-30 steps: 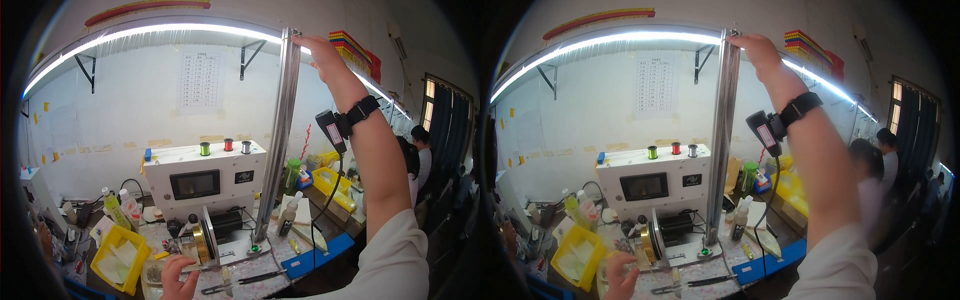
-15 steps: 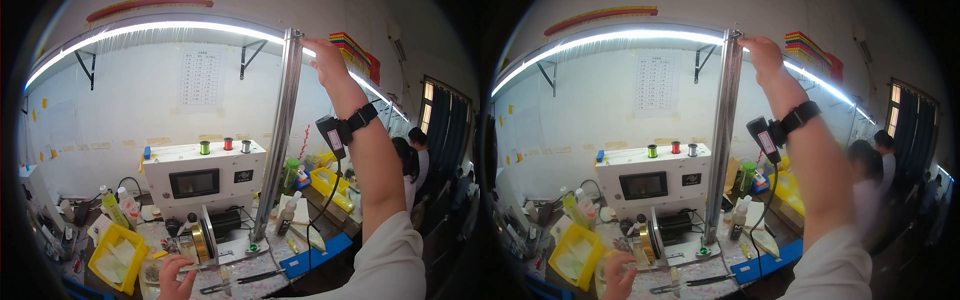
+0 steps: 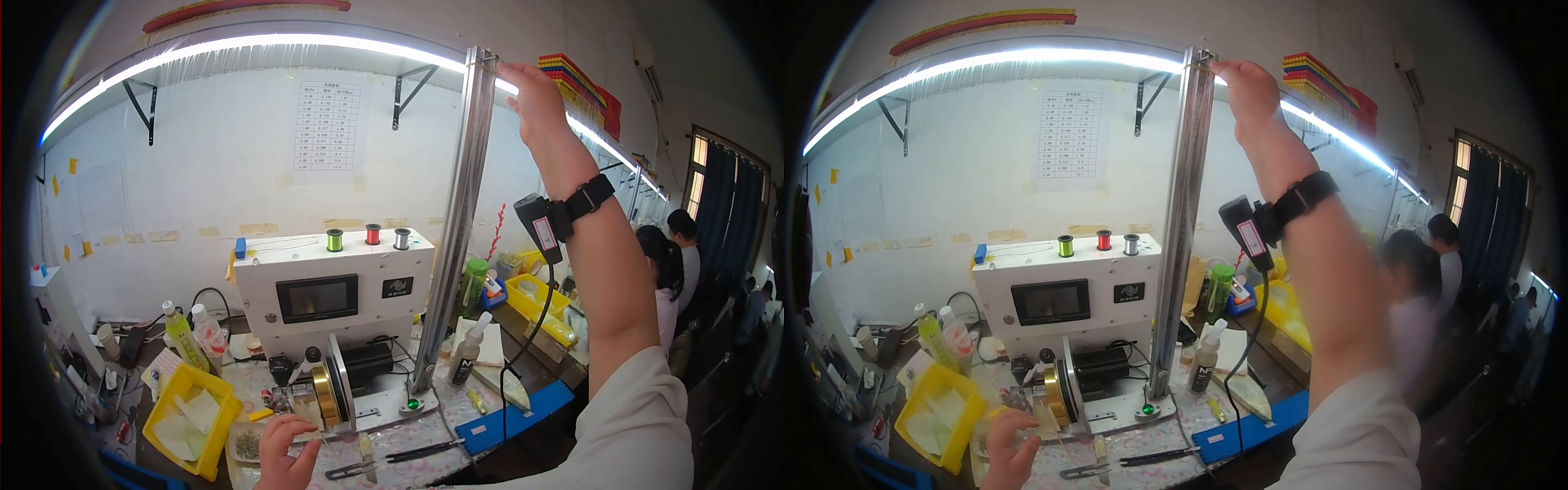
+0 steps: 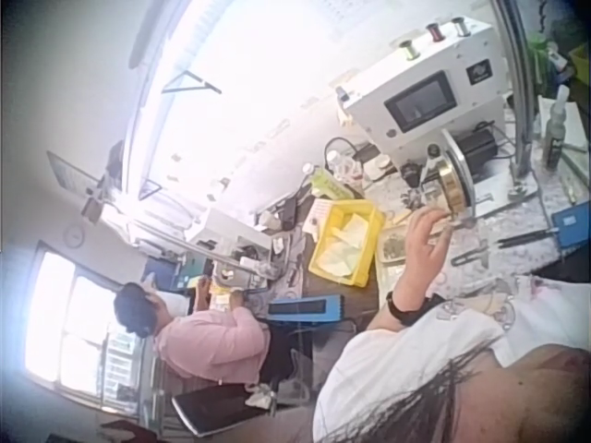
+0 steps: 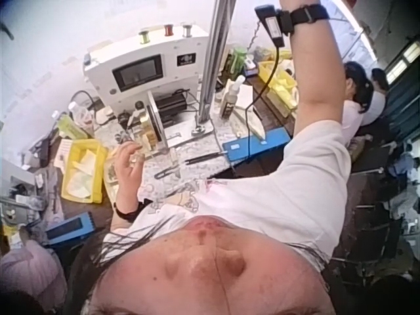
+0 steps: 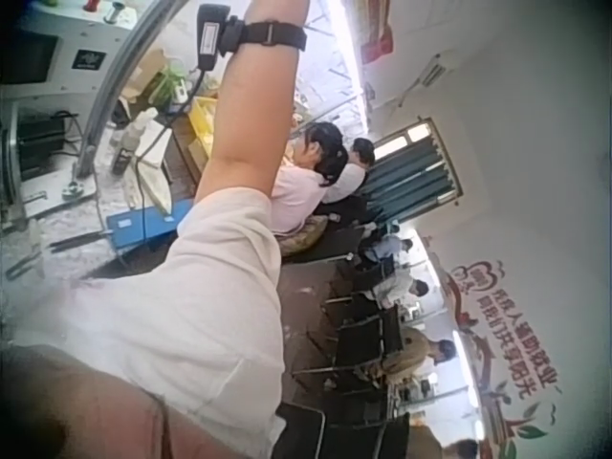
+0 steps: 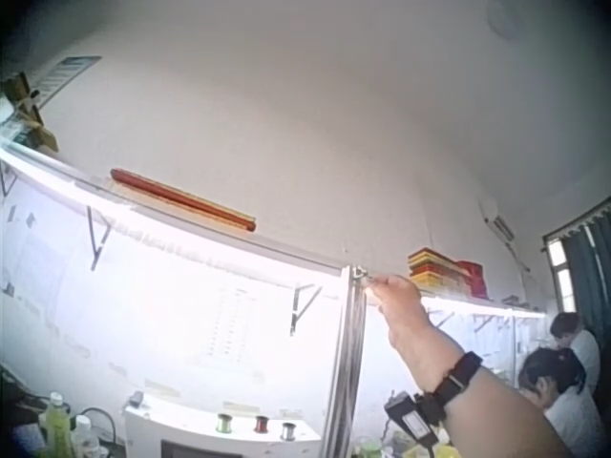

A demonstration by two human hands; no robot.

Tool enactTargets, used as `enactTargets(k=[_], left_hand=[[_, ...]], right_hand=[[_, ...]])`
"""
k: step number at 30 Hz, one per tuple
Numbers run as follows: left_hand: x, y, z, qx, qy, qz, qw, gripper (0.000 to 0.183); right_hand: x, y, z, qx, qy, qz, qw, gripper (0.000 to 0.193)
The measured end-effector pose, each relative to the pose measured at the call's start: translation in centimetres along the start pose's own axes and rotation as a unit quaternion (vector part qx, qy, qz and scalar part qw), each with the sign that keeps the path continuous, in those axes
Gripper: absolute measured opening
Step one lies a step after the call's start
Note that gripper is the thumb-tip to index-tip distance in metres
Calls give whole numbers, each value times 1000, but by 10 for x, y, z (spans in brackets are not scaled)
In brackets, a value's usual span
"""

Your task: Assemble and glue small electronic components using specialized machinery and hand tools on a production line.

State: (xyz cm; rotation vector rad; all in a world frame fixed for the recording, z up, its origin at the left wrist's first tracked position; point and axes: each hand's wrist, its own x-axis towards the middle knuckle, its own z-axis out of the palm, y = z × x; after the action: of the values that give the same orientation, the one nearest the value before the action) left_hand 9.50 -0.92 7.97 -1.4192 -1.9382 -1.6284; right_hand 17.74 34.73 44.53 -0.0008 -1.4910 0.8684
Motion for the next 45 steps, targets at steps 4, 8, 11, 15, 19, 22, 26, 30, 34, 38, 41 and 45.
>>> enactTargets(k=[4,8,11,15,19,22,26,30,34,38,41,45], left_hand=[[1,1,0,5,0,1,1000,17],[2,4,0,3,-29,-36,999,18],[3,5,0,-8,-49,-55,997,18],[2,6,0,-4,-61,-66,996,17],[1,4,2,0,-61,-66,996,18],[1,3,4,5,-62,-67,996,18],[2,-1,4,9,-59,-71,996,18],[0,-4,4,9,-61,-76,995,17],[-2,-5,1,10,-67,-75,995,17],[-4,-2,1,21,-89,-37,995,21],[-8,-1,0,16,-106,-82,991,27],[-2,-3,11,21,-109,-53,992,24]], right_hand=[[4,4,-3,15,-8,3,1000,22],[-1,-1,-3,18,-35,42,998,27],[8,4,-7,78,-39,75,993,32],[8,2,-4,122,-76,103,984,30],[6,1,-2,121,-79,136,980,28],[5,2,-2,149,-118,165,968,20],[6,3,5,189,-74,168,965,17],[5,2,5,183,-30,145,972,12],[3,-3,7,110,-41,74,990,21],[-3,-3,-15,-14,-33,-130,991,11],[-61,-21,-37,37,-22,-150,988,10],[-135,-44,-148,128,-26,-204,970,25]])
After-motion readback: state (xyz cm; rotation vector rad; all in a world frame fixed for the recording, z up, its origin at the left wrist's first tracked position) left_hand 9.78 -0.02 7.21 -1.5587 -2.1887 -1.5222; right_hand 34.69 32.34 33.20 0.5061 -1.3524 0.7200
